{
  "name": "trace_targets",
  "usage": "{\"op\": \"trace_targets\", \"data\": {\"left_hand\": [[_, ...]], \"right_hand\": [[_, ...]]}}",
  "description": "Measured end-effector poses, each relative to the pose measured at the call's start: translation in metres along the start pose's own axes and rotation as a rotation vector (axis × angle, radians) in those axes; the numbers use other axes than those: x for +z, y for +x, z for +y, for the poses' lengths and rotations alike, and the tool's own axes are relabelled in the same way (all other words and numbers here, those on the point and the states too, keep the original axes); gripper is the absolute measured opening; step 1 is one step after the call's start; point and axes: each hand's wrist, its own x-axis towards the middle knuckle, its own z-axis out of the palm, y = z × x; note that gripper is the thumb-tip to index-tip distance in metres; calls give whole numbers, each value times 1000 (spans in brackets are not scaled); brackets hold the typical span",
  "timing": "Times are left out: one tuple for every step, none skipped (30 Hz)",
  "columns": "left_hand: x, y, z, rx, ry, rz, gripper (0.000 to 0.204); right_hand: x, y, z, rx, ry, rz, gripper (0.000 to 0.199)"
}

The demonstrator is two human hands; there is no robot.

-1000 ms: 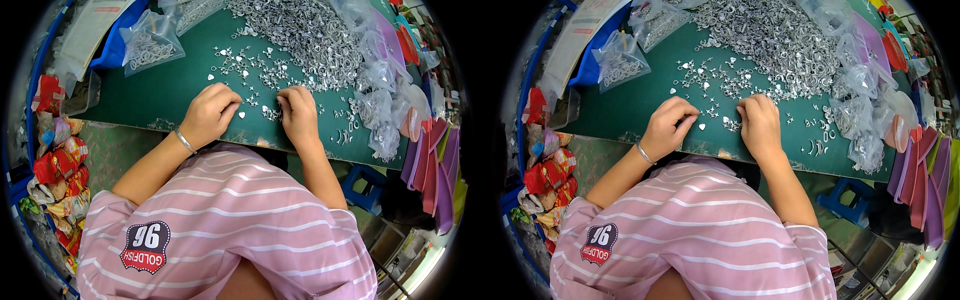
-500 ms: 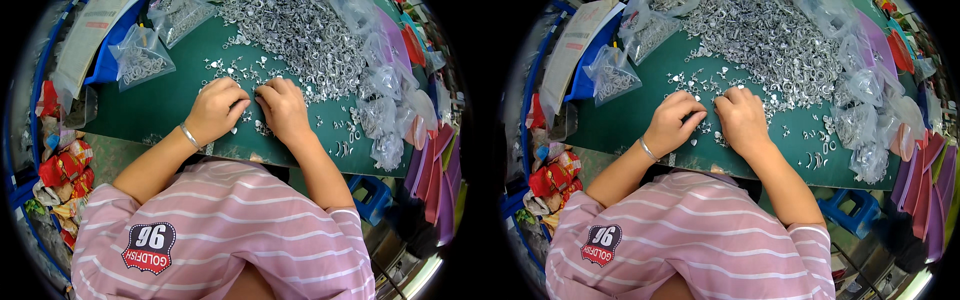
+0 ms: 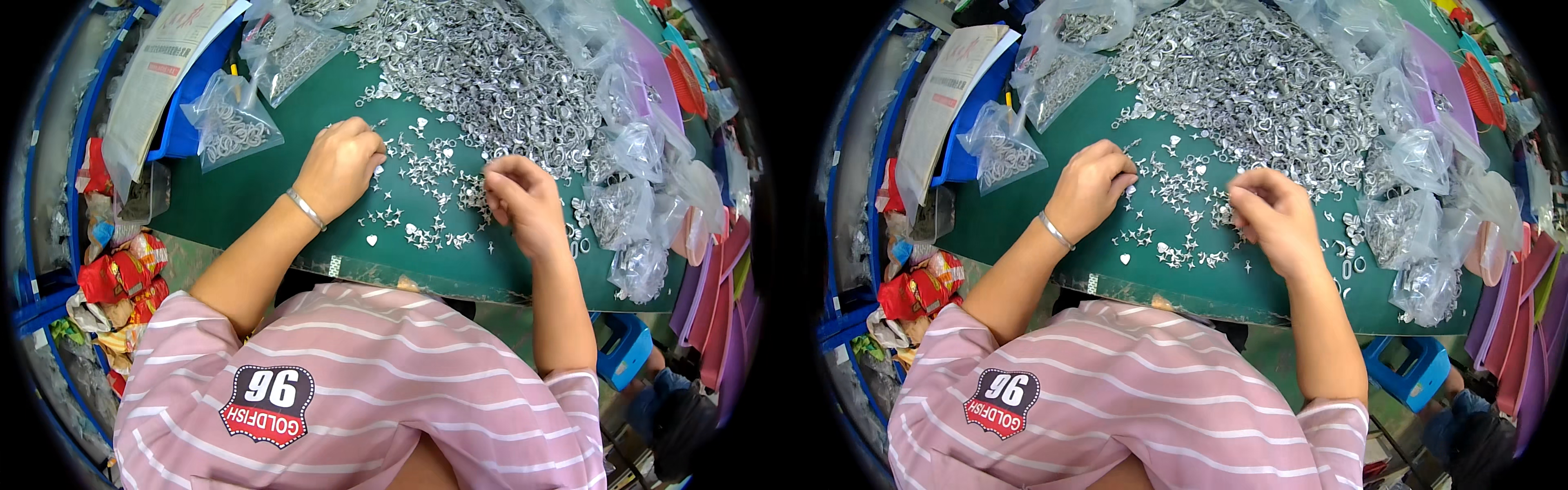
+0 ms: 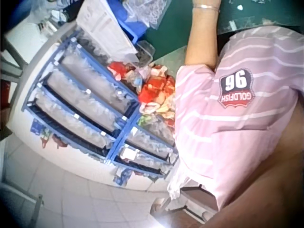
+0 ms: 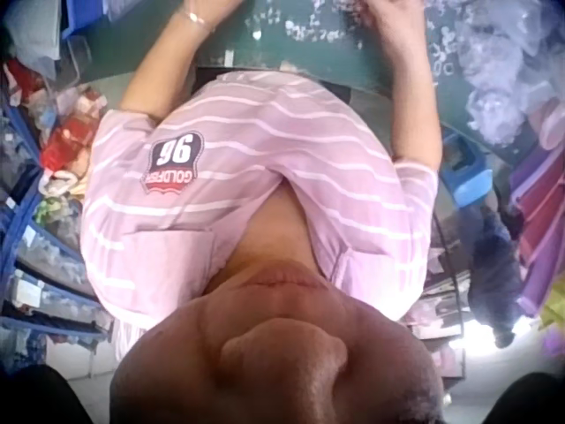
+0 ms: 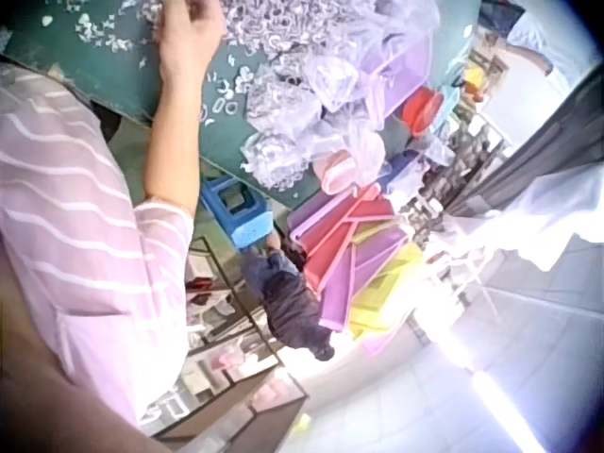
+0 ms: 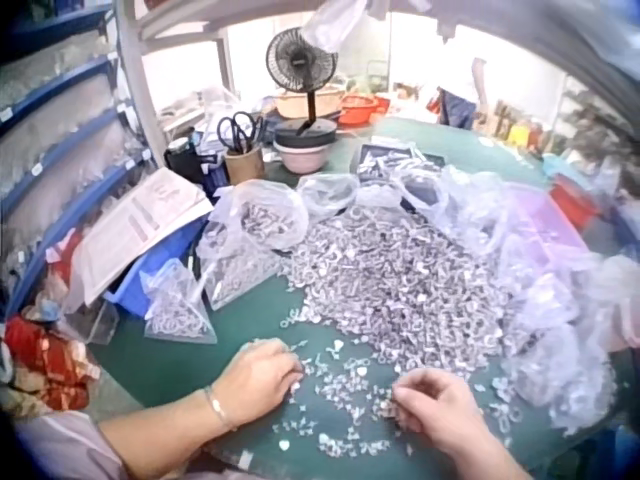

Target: The person sorts through a large pile of small heart-shaped and star-shaped silver metal charms by hand on a green table, picking individual pieces and placing them into small plastic bags.

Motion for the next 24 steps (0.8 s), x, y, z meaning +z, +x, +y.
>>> {"op": "trace_targets", "data": {"left_hand": [[0, -2, 4, -24, -14, 36, 12], [1, -3, 7, -46, -31, 71, 13], [0, -6, 9, -71, -44, 109, 13], [-1, -8, 9, -73, -47, 101, 14], [-3, -11, 8, -79, -52, 96, 14], [-5, -12, 6, -81, -55, 97, 15], [-4, -14, 4, -68, -46, 96, 15], [-2, -15, 2, -59, -36, 96, 15], [-1, -15, 1, -50, -26, 96, 15], [-4, -13, 1, -54, -47, 95, 16], [-4, -13, -1, -36, -58, 101, 15], [-3, -12, -3, -15, -69, 106, 14], [-2, -12, -5, 6, -81, 110, 13], [-4, -14, -4, -49, -165, 104, 13], [-7, -16, -2, -104, -248, 96, 13], [-9, -17, -1, -160, -332, 87, 12], [-10, -20, -1, -285, -536, 105, 12], [-11, -23, -2, -411, -740, 122, 12], [-13, -26, -4, -538, -944, 138, 12], [-24, -24, -6, -638, -1084, 83, 14], [-33, -22, -13, -778, -1282, 12, 16], [-34, -22, -24, -747, -1256, -49, 15], [-34, -22, -30, -716, -1227, -103, 14], [-30, -21, -29, -601, -1034, -106, 13]], "right_hand": [[5, 8, -4, -2, -174, -40, 14], [16, 18, 0, -230, -388, -6, 14], [28, 27, -1, -339, -578, 38, 12], [36, 38, 0, -495, -765, 82, 11], [42, 47, 2, -651, -954, 123, 11], [44, 52, 5, -648, -996, 125, 10], [46, 56, 10, -644, -1037, 129, 9], [48, 60, 13, -642, -1078, 127, 8], [50, 62, 13, -642, -1089, 135, 6], [51, 62, 13, -642, -1100, 146, 6], [51, 59, 16, -630, -1112, 159, 6], [51, 59, 18, -643, -1066, 167, 8], [51, 59, 19, -688, -1043, 168, 8], [49, 57, 23, -726, -1019, 170, 8], [48, 56, 25, -764, -996, 173, 8], [46, 53, 27, -767, -1023, 172, 7], [45, 49, 27, -648, -813, 167, 7], [43, 44, 27, -528, -603, 162, 6], [40, 38, 25, -406, -394, 156, 6], [37, 27, 15, -89, 134, 200, 8], [25, 24, 13, -47, 487, 136, 10], [20, 20, 10, -24, 581, 112, 10], [16, 18, 5, -2, 676, 82, 9], [2, 23, 4, 17, 564, -90, 11]]}}
